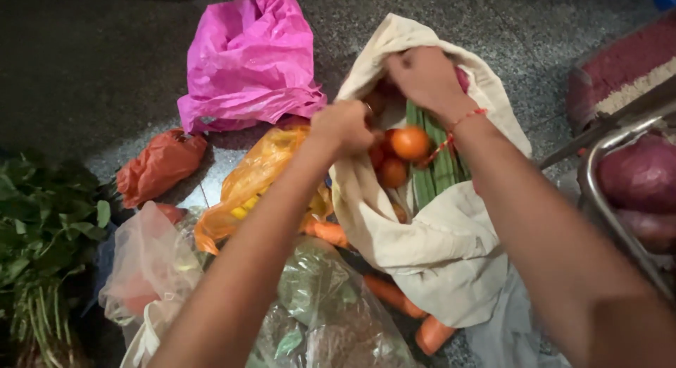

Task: The person sits on the floor and sorts groceries from various bags. They pick up tomatoes from a black bag and place them into a bowl, then transfer them into a cloth bag. They also handle leafy greens and carrots, placing them into the cloth bag.

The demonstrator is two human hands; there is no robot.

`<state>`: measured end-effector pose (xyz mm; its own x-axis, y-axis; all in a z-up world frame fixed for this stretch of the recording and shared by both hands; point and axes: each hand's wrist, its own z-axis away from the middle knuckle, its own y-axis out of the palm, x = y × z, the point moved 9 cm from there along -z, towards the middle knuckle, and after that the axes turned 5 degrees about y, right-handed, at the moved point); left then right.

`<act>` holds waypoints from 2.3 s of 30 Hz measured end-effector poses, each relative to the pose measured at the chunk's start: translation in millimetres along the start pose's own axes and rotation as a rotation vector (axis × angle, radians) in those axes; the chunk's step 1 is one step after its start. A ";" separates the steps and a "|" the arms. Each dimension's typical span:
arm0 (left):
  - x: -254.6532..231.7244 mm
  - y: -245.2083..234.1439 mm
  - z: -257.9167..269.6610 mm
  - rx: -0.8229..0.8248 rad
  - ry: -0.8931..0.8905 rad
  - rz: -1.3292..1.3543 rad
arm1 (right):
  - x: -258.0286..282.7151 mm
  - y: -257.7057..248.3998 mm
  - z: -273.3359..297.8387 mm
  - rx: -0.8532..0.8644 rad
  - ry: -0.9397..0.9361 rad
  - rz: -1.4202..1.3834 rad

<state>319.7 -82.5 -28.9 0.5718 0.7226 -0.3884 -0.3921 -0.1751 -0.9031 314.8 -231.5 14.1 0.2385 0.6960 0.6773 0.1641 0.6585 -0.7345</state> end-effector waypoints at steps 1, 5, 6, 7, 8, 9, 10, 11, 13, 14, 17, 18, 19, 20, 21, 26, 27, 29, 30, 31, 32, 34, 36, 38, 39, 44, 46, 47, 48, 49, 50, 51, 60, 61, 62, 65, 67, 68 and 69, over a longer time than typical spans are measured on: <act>2.3 7.1 -1.5 0.002 0.001 0.002 | -8.6 7.2 -5.4 0.001 0.003 0.002; 7.4 -0.9 -14.2 -0.332 -0.041 -0.105 | -9.5 46.9 -21.3 0.038 -0.307 0.402; 11.9 4.4 -19.7 -0.321 -0.100 -0.128 | -12.4 54.8 -26.0 0.016 -0.324 0.466; 15.6 14.9 -24.7 -0.322 -0.102 -0.128 | -13.7 62.0 -27.9 0.017 -0.326 0.466; 12.7 15.9 -28.6 -0.413 -0.081 -0.307 | -17.7 70.4 -31.6 0.032 -0.312 0.545; 8.3 18.5 -32.4 -0.503 -0.058 -0.486 | -22.0 78.6 -35.8 0.047 -0.297 0.624; 2.6 7.4 -27.7 -0.505 -0.057 -0.486 | -20.3 76.4 -38.3 0.045 -0.297 0.624; -5.7 4.5 -27.4 -0.410 -0.014 -0.542 | -15.2 71.4 -40.2 0.017 -0.325 0.549; -17.3 -14.2 -27.4 -0.313 0.028 -0.602 | -9.8 63.8 -46.0 -0.011 -0.353 0.469; -10.2 -20.2 -31.5 -0.177 -0.043 -0.426 | -19.0 65.4 -53.0 0.082 -0.252 0.393; 19.2 -3.7 -70.0 -0.066 -0.142 -0.102 | -36.2 72.9 -65.8 0.091 -0.247 0.230; 32.8 8.1 -87.2 -0.088 -0.172 0.045 | -37.2 71.3 -66.4 0.007 -0.338 0.142; 29.4 12.6 -82.9 -0.086 -0.175 0.046 | -49.8 80.7 -76.2 0.010 -0.338 0.141; 23.5 5.1 -77.0 -0.208 -0.181 -0.102 | -54.6 92.6 -79.6 0.004 -0.463 0.262; 15.0 -1.7 -69.7 -0.329 -0.184 -0.251 | -60.8 105.5 -81.4 -0.003 -0.587 0.382; 24.6 2.2 -63.0 -0.302 -0.212 -0.177 | -34.8 71.3 -85.9 0.209 -0.030 0.178; 26.6 -6.3 -58.3 -0.315 -0.204 -0.114 | -15.9 51.2 -68.4 0.220 0.095 0.107; 34.6 -7.1 -58.2 -0.335 -0.188 -0.093 | -54.6 84.5 -100.9 0.082 -0.121 0.121; 38.9 -8.2 -57.1 -0.353 -0.171 -0.078 | -63.8 97.3 -110.7 -0.052 -0.342 0.129; 41.6 -7.3 -60.7 -0.353 -0.174 -0.076 | -55.8 95.1 -105.6 -0.048 -0.343 0.130; 45.2 -7.8 -62.9 -0.361 -0.187 -0.109 | -51.9 107.7 -100.8 0.076 -0.313 0.293; 57.4 2.1 -72.1 -0.368 -0.202 -0.141 | -40.1 117.8 -89.5 0.202 -0.282 0.455; 66.6 12.2 -84.0 -0.456 -0.160 -0.265 | -28.2 110.4 -83.6 0.188 -0.169 0.518; 61.2 0.6 -73.9 -0.382 -0.187 -0.257 | -28.2 112.7 -94.2 0.092 -0.257 0.467; 59.7 -1.6 -70.0 -0.304 -0.213 -0.246 | -24.6 109.5 -97.8 -0.002 -0.341 0.414; 96.5 8.9 -84.8 -0.170 -0.220 -0.050 | 7.5 96.9 -79.3 0.131 -0.290 0.289; 100.3 8.7 -76.3 -0.163 -0.221 0.080 | 12.1 97.9 -70.8 0.160 -0.284 0.191; 92.0 8.4 -67.3 -0.105 -0.177 0.029 | 11.7 101.7 -68.5 0.157 -0.336 0.172; 79.8 11.0 -59.6 -0.045 -0.126 -0.019 | 7.0 102.6 -64.7 0.153 -0.381 0.156; 75.8 9.3 -53.0 -0.041 -0.124 -0.018 | 10.3 96.5 -49.7 0.154 -0.378 0.156; 76.8 9.9 -45.1 0.017 -0.168 -0.015 | 10.5 99.6 -35.6 0.245 -0.329 0.251; 77.6 9.8 -36.4 0.076 -0.213 -0.012 | 10.2 101.7 -20.4 0.335 -0.279 0.346; -5.4 41.4 85.4 0.177 -0.015 -0.250 | -4.1 84.9 81.0 0.448 -0.301 0.359; -14.1 41.6 100.3 0.176 -0.018 -0.248 | 3.6 79.1 98.5 0.450 -0.303 0.360; -22.3 39.7 113.9 0.165 -0.035 -0.215 | 13.8 67.2 112.5 0.390 -0.315 0.359; -49.5 33.5 156.4 0.134 -0.023 -0.221 | 36.6 34.9 156.9 0.321 -0.285 0.326; -65.3 32.8 180.6 0.116 0.004 -0.264 | 38.7 24.9 188.5 0.312 -0.243 0.290; -73.1 35.8 189.6 0.118 0.022 -0.205 | 36.2 24.2 205.5 0.313 -0.248 0.266; -80.8 39.0 197.9 0.121 0.040 -0.146 | 33.1 23.8 222.0 0.315 -0.253 0.242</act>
<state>115.6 -15.3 3.5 0.6561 0.7070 -0.2639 -0.3852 0.0131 -0.9228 114.0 -129.2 28.6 -0.0129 0.8622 0.5065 -0.1751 0.4967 -0.8501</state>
